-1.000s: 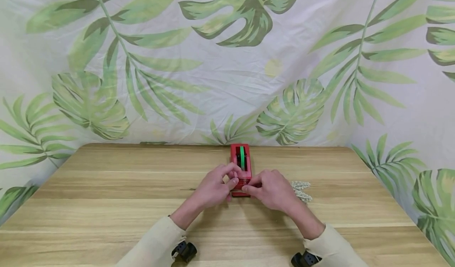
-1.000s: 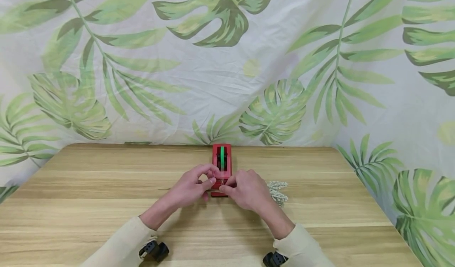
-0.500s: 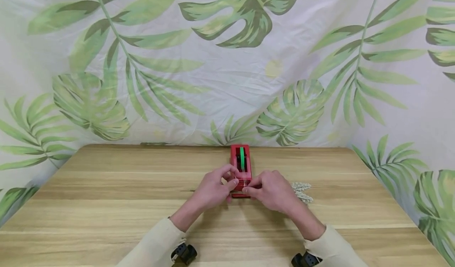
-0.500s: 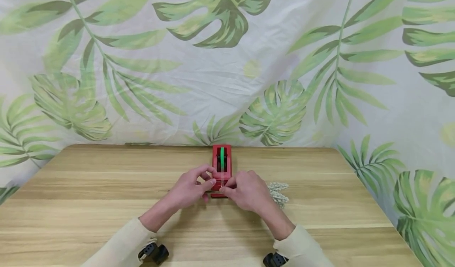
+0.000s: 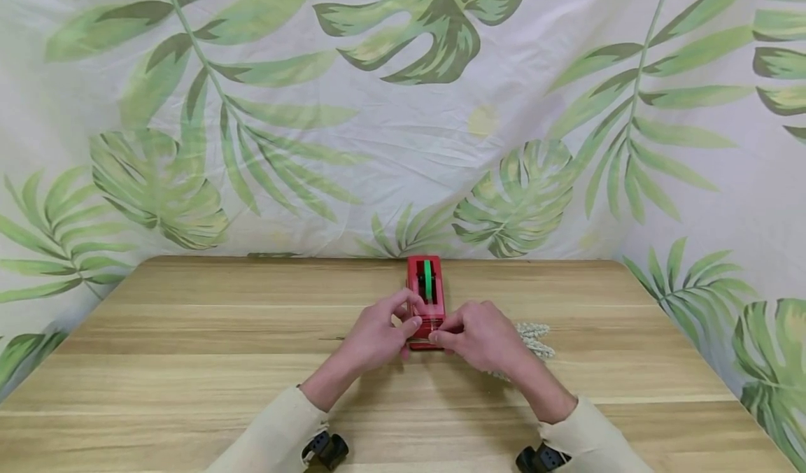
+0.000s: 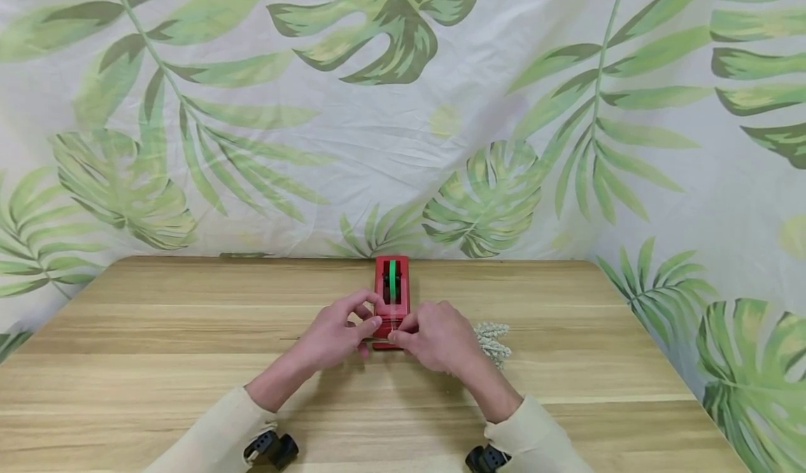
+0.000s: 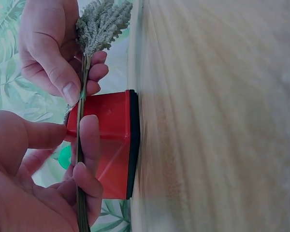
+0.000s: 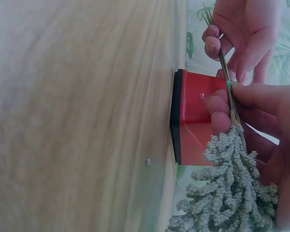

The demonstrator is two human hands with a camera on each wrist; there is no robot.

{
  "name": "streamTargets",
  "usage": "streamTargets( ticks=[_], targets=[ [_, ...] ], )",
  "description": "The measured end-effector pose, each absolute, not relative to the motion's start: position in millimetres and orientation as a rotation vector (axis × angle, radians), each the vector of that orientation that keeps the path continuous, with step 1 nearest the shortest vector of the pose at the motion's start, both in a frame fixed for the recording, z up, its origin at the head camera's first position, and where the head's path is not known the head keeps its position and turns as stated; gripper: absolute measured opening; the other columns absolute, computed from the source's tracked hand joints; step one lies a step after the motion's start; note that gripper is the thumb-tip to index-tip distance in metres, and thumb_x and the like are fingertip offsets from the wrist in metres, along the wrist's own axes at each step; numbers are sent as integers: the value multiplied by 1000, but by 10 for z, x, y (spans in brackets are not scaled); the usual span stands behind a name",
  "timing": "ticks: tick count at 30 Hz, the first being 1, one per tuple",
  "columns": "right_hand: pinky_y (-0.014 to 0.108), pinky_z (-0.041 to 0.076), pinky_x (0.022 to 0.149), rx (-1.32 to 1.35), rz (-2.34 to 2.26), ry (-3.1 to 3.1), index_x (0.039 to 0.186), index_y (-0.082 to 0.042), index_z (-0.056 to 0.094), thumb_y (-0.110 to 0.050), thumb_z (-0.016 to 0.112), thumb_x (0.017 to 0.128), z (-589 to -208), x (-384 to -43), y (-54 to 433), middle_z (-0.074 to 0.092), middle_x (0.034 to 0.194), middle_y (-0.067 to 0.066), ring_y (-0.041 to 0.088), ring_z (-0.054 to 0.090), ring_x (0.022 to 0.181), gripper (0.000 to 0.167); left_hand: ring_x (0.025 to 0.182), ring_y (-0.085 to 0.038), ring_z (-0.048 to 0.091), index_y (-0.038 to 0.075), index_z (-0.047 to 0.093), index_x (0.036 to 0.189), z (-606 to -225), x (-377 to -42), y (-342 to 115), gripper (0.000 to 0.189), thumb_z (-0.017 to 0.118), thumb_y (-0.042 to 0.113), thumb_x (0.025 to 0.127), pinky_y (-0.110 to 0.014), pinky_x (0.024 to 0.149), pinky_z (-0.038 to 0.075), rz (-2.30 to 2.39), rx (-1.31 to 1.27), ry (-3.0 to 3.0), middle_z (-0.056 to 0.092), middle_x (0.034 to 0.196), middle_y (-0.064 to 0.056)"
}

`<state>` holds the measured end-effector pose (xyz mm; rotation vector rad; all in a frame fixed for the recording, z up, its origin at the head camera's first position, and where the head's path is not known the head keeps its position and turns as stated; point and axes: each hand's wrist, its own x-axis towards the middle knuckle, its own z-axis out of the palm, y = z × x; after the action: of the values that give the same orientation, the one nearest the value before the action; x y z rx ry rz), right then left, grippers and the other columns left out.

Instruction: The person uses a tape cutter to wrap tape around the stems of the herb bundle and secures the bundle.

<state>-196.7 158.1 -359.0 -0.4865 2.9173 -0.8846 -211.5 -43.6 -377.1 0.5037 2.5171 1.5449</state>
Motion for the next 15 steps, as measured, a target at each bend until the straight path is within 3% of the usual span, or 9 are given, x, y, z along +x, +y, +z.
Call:
streamTargets(
  ticks=[8,15],
  targets=[
    [25,38,56,-494,-899,2915,88,-14,86,-26,78,97,-3597,-1976,1599,75,69,-3,10,55,63,17,57,-28,66,26,76,116,-3783,-2132,-428,25,60,9,108,-27,53,48,1523,564,2498,66,97,-10],
    [25,37,55,-480,-898,2908,89,-15,86,-27,78,98,-3604,-1983,1592,74,69,-4,9,53,62,18,54,-27,64,25,76,117,-3779,-2132,-422,26,59,8,108,-28,51,49,1493,586,2532,65,95,-9]
  ],
)
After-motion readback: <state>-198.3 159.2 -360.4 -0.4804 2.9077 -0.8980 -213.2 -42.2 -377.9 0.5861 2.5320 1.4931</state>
